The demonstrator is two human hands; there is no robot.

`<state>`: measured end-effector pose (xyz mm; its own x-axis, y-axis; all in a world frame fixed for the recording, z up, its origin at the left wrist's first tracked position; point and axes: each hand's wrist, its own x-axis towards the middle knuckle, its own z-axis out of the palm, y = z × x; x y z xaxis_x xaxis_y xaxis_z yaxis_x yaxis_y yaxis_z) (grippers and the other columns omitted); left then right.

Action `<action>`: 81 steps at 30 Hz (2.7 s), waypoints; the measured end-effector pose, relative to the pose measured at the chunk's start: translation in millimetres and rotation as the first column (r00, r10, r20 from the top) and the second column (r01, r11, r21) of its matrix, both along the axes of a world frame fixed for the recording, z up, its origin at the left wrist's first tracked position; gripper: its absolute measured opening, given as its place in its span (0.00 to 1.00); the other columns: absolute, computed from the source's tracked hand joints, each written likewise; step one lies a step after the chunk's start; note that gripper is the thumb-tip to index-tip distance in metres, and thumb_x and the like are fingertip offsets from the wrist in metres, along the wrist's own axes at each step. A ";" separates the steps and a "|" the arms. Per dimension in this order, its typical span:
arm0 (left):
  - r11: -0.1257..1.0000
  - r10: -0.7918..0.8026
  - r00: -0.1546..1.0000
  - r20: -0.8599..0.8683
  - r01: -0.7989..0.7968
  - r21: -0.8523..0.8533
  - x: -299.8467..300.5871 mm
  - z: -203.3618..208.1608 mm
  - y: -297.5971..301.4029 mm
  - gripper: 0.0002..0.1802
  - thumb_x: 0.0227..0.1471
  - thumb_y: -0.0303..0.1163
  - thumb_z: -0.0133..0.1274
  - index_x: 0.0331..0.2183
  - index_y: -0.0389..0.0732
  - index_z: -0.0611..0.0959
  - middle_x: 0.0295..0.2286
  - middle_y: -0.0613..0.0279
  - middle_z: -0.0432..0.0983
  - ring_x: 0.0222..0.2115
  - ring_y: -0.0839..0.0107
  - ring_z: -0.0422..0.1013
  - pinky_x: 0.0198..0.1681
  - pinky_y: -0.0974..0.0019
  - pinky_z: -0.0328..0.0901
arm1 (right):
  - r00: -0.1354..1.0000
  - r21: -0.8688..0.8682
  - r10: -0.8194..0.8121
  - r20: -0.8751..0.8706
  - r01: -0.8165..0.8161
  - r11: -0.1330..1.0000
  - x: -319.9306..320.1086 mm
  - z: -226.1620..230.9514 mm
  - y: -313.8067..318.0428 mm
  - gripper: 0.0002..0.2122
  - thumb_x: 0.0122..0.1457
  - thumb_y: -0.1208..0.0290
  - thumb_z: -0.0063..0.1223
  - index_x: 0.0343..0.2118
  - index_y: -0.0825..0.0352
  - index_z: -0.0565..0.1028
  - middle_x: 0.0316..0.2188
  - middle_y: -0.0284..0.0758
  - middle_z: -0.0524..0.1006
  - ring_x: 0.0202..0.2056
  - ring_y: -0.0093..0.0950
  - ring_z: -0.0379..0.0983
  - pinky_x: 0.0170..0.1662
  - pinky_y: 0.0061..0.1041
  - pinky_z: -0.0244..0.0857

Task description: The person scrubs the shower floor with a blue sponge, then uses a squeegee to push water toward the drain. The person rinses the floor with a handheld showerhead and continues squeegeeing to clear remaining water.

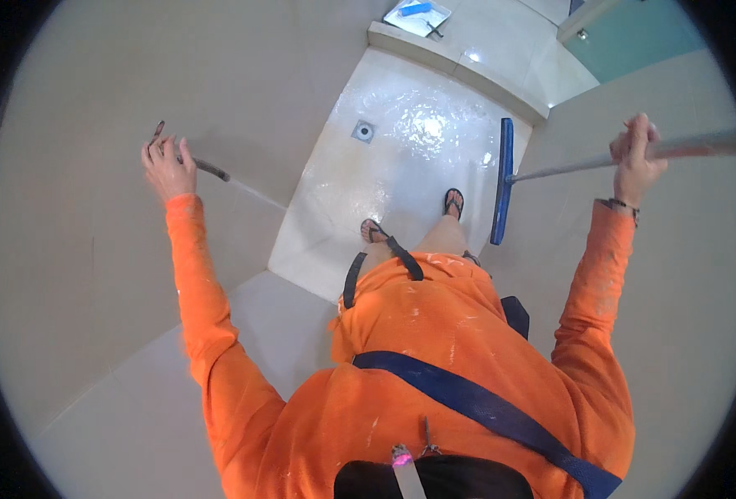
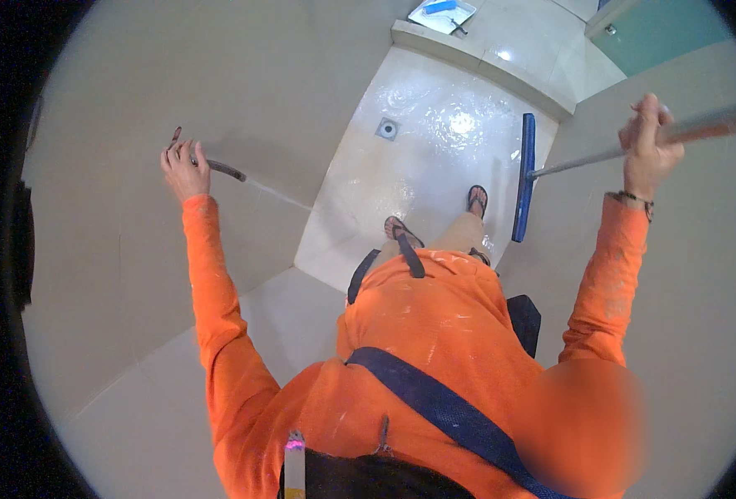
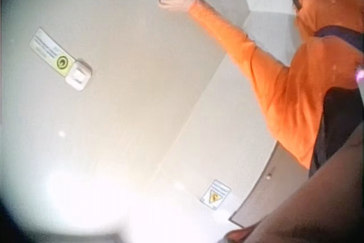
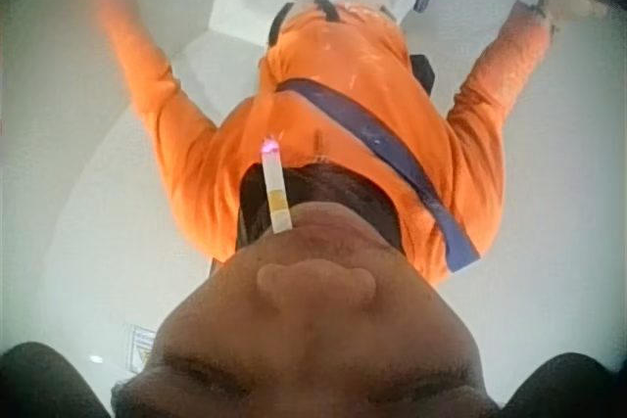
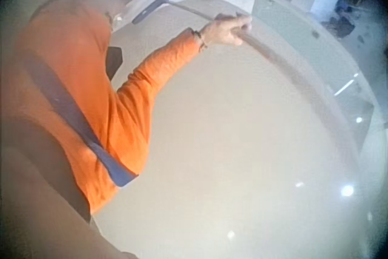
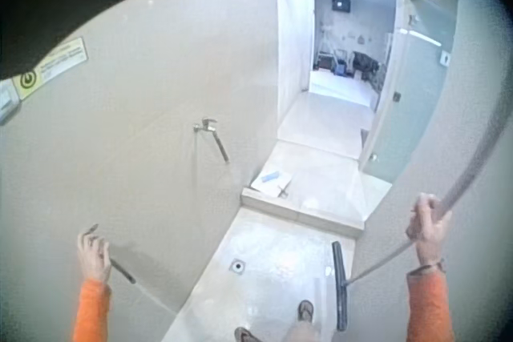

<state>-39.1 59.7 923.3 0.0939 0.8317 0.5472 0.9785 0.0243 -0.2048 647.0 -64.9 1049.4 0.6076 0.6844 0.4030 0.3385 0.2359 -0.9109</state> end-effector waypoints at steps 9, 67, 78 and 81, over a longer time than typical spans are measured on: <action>0.988 0.148 0.925 0.350 -0.119 -0.102 -9.0 38.2 66.7 0.11 0.53 0.39 0.57 0.25 0.42 0.83 0.28 0.61 0.79 0.40 0.64 0.72 0.50 0.54 0.59 | 0.991 -0.048 -0.133 0.023 0.134 0.990 -39.1 20.4 0.2 0.13 0.65 0.66 0.52 0.27 0.70 0.71 0.12 0.25 0.61 0.13 0.15 0.53 0.17 0.20 0.48; 0.965 -0.149 -0.406 0.902 0.140 0.222 385.7 187.9 391.6 0.22 0.61 0.39 0.46 0.19 0.49 0.56 0.12 0.73 0.45 0.12 0.78 0.44 0.19 0.69 0.48 | 0.686 -0.778 0.719 -0.111 -0.511 0.367 -80.6 -340.3 490.2 0.15 0.46 0.75 0.50 0.39 0.60 0.78 0.40 0.42 0.80 0.47 0.46 0.74 0.51 0.49 0.68; 0.944 -0.256 -0.245 0.935 -0.273 0.186 241.1 200.5 316.2 0.25 0.63 0.41 0.44 0.18 0.49 0.54 0.13 0.72 0.44 0.13 0.78 0.43 0.19 0.70 0.46 | 0.425 -0.747 0.891 -0.158 -0.642 0.173 -251.6 -325.5 488.4 0.12 0.45 0.74 0.52 0.35 0.62 0.79 0.36 0.46 0.80 0.42 0.46 0.76 0.46 0.43 0.70; 0.926 -0.298 -0.285 0.911 -0.317 0.205 199.9 161.6 308.6 0.26 0.63 0.41 0.44 0.16 0.50 0.53 0.11 0.72 0.44 0.13 0.78 0.44 0.18 0.71 0.47 | 0.242 -0.812 0.959 -0.145 -0.583 0.025 -279.2 -354.4 508.7 0.14 0.45 0.75 0.51 0.37 0.61 0.79 0.37 0.44 0.80 0.42 0.45 0.76 0.46 0.42 0.70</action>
